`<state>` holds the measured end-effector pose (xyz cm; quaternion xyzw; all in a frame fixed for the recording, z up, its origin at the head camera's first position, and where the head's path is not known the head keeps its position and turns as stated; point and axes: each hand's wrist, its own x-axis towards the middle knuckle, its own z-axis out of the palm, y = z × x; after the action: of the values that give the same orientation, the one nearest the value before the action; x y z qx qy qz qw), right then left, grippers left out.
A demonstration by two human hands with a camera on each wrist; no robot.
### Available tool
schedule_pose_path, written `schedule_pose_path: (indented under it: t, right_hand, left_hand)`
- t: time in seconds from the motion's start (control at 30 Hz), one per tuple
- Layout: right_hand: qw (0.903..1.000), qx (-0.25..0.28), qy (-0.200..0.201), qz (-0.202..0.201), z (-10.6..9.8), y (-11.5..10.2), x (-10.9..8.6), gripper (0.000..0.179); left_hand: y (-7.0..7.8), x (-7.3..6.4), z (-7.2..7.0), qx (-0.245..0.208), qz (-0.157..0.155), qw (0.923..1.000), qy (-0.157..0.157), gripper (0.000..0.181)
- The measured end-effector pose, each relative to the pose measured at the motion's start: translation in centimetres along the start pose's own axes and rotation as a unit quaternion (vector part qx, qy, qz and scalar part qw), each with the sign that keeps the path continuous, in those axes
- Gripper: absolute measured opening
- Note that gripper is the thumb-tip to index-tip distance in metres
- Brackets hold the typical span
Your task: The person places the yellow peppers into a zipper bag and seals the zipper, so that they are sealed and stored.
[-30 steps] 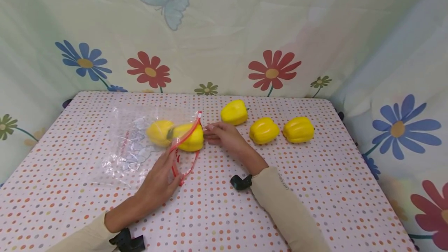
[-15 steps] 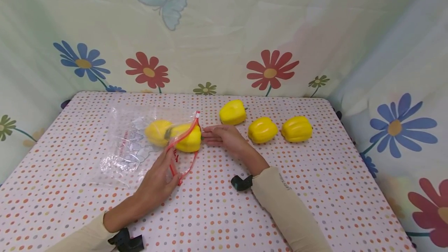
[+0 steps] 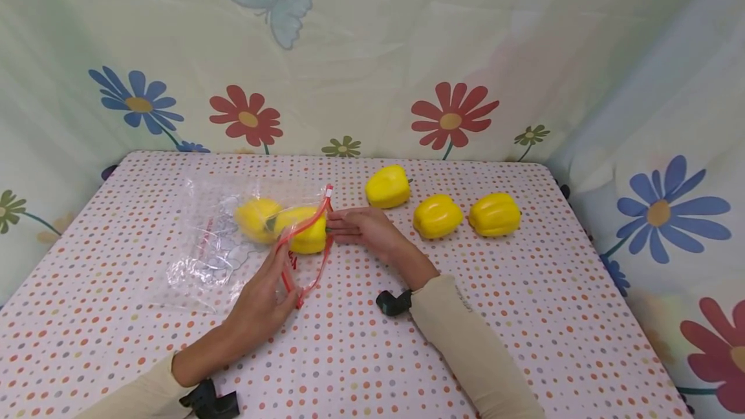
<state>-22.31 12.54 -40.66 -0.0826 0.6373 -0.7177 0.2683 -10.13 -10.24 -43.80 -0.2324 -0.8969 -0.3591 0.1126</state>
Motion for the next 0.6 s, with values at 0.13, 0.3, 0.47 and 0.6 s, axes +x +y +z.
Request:
schedule_pose_path:
  t: [0.13,0.3,0.47,0.6]
  right_hand:
    - [0.9999,-0.003,-0.01,-0.003,0.3,0.0,0.1,0.038]
    - [0.9999,0.002,-0.012,0.001,0.5,0.0,0.4,0.038]
    - [0.9998,0.006,-0.018,0.002,0.9,-0.1,0.8,0.039]
    - [0.9998,0.007,-0.019,0.001,1.3,-0.1,1.1,0.039]
  left_hand:
    - [-0.1,0.0,0.0,-0.009,0.0,1.0,-0.001,0.1]
    - [-0.1,0.0,0.1,-0.015,-0.004,0.9999,0.0,0.101]
    - [-0.1,0.0,0.1,-0.017,-0.011,0.9998,-0.002,0.099]
    - [-0.1,0.0,0.1,-0.017,-0.014,0.9997,-0.006,0.097]
